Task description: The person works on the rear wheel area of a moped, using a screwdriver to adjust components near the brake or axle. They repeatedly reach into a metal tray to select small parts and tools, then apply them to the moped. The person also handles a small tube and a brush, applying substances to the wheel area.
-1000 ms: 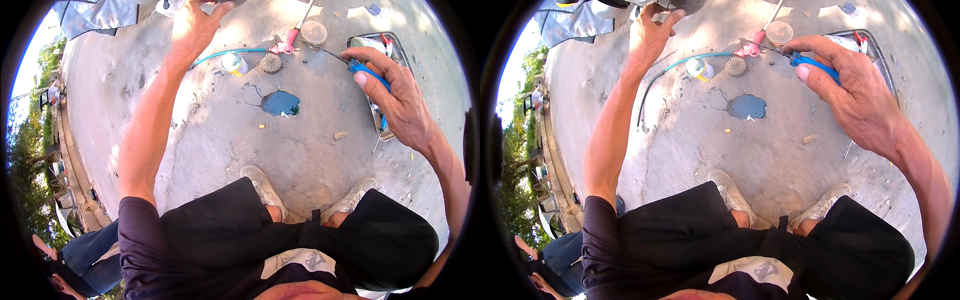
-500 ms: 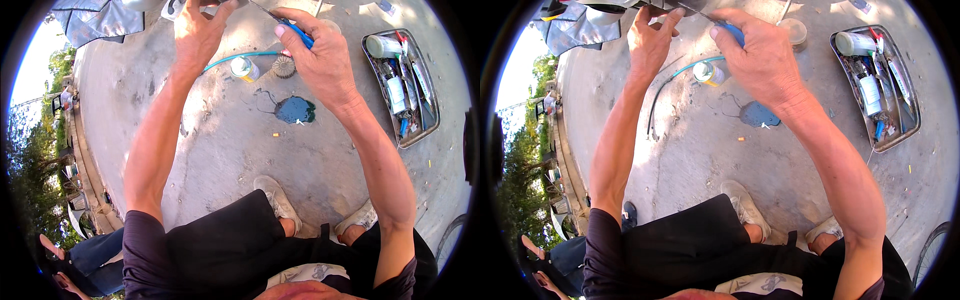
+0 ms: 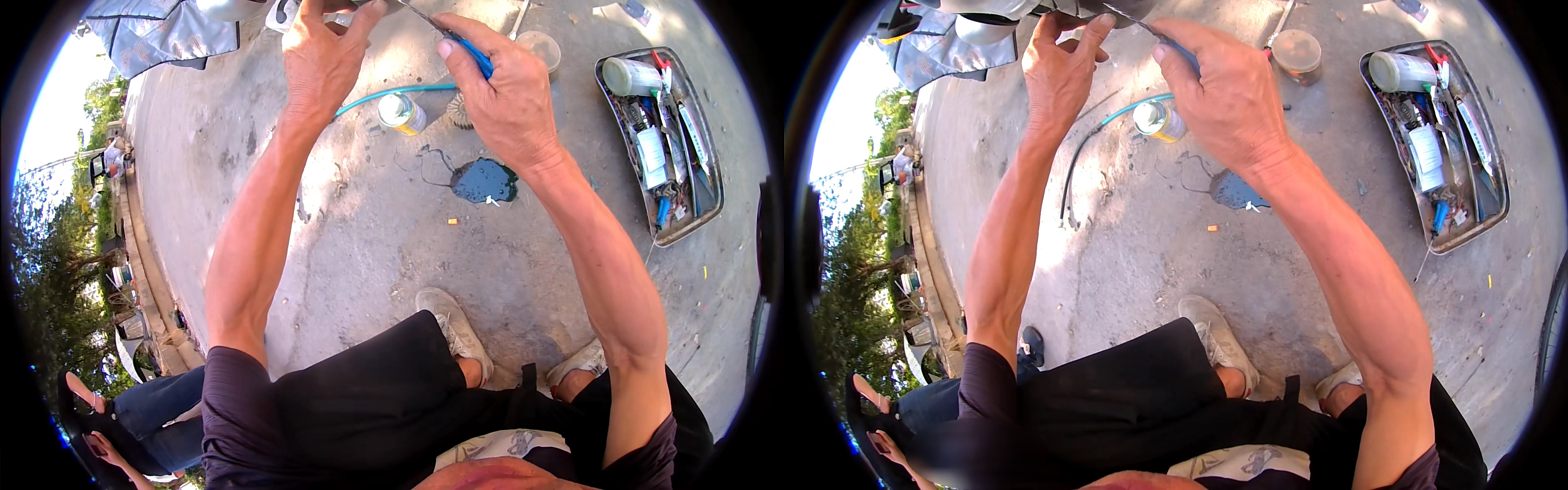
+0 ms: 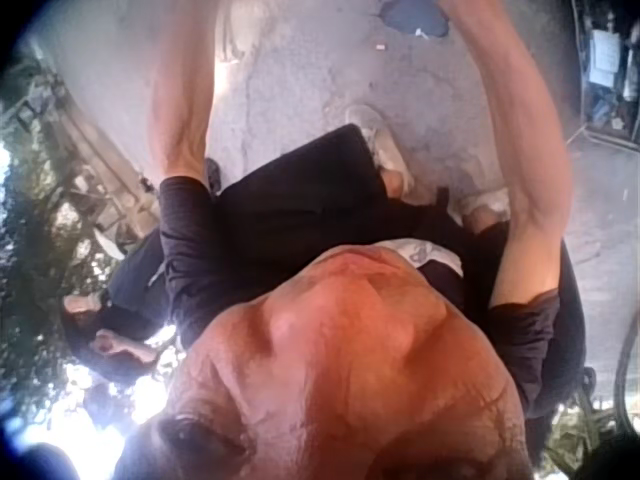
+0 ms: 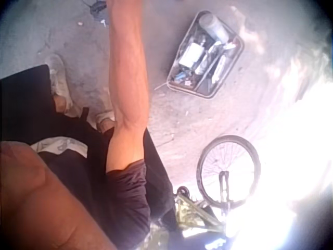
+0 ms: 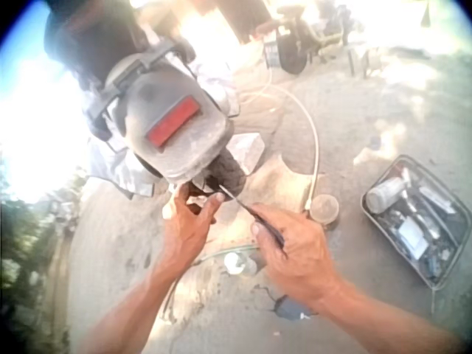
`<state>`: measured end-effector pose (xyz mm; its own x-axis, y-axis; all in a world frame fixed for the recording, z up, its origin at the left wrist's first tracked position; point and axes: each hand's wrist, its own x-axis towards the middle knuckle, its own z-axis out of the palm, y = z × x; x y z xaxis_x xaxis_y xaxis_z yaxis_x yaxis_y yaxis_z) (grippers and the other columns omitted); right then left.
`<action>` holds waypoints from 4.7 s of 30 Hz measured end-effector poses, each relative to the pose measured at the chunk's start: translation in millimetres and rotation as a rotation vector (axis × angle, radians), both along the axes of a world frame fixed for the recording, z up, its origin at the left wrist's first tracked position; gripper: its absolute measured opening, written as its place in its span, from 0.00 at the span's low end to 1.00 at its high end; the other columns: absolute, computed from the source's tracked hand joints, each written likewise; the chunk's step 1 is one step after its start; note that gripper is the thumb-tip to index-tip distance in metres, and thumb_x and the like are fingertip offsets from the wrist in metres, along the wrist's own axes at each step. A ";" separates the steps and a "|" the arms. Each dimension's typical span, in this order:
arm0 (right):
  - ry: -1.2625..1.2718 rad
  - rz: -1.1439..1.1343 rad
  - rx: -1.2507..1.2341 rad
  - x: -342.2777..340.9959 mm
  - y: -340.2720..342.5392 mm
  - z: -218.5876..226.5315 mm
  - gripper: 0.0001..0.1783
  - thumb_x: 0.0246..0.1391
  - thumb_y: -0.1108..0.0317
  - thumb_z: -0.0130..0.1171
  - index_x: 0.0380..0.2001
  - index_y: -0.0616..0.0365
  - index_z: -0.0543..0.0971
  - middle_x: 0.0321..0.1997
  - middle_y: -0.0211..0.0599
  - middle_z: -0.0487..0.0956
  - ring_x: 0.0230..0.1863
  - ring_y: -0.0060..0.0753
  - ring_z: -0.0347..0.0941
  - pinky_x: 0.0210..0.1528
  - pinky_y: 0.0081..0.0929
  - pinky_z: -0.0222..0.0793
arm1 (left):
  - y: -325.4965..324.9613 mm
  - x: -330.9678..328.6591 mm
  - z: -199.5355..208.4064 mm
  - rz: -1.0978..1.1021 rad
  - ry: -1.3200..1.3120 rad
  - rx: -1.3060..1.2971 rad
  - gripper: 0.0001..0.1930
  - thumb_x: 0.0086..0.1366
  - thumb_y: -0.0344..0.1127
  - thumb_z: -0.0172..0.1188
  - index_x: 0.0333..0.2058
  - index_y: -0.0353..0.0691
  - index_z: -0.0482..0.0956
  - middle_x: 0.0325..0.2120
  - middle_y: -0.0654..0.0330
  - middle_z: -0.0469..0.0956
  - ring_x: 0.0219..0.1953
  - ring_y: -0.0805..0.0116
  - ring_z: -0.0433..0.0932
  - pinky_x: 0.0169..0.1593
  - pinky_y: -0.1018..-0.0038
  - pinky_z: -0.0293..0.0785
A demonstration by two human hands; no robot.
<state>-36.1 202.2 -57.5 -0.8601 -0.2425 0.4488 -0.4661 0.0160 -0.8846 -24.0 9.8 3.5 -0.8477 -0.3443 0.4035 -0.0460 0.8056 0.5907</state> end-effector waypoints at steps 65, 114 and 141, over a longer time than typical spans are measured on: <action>-0.485 0.076 -0.256 17.6 18.7 16.3 0.20 0.71 0.69 0.52 0.62 0.63 0.76 0.31 0.25 0.76 0.30 0.14 0.67 0.32 0.17 0.65 | 3.7 -8.0 8.6 -0.016 0.005 0.013 0.36 0.68 0.60 0.65 0.47 0.23 0.76 0.30 0.49 0.82 0.24 0.63 0.80 0.29 0.67 0.77; 0.146 -0.020 0.007 6.2 -13.7 17.0 0.20 0.63 0.74 0.55 0.58 0.58 0.80 0.41 0.51 0.83 0.40 0.53 0.81 0.43 0.40 0.75 | -6.0 -1.7 0.7 -0.080 0.070 0.094 0.17 0.69 0.38 0.64 0.45 0.29 0.72 0.28 0.54 0.80 0.25 0.67 0.82 0.30 0.70 0.79; 0.193 -0.070 0.113 4.8 -14.1 5.8 0.22 0.61 0.74 0.57 0.59 0.55 0.80 0.35 0.47 0.80 0.35 0.52 0.78 0.39 0.44 0.71 | -12.7 -4.0 -4.9 -0.114 0.078 0.166 0.18 0.68 0.38 0.67 0.45 0.30 0.73 0.29 0.56 0.78 0.25 0.69 0.80 0.30 0.72 0.77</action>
<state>-31.3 188.1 -51.7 -0.7774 -0.2431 0.5802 -0.6209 0.1481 -0.7698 -28.0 -2.9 -1.4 -0.8534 -0.3147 0.4155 0.0914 0.6944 0.7137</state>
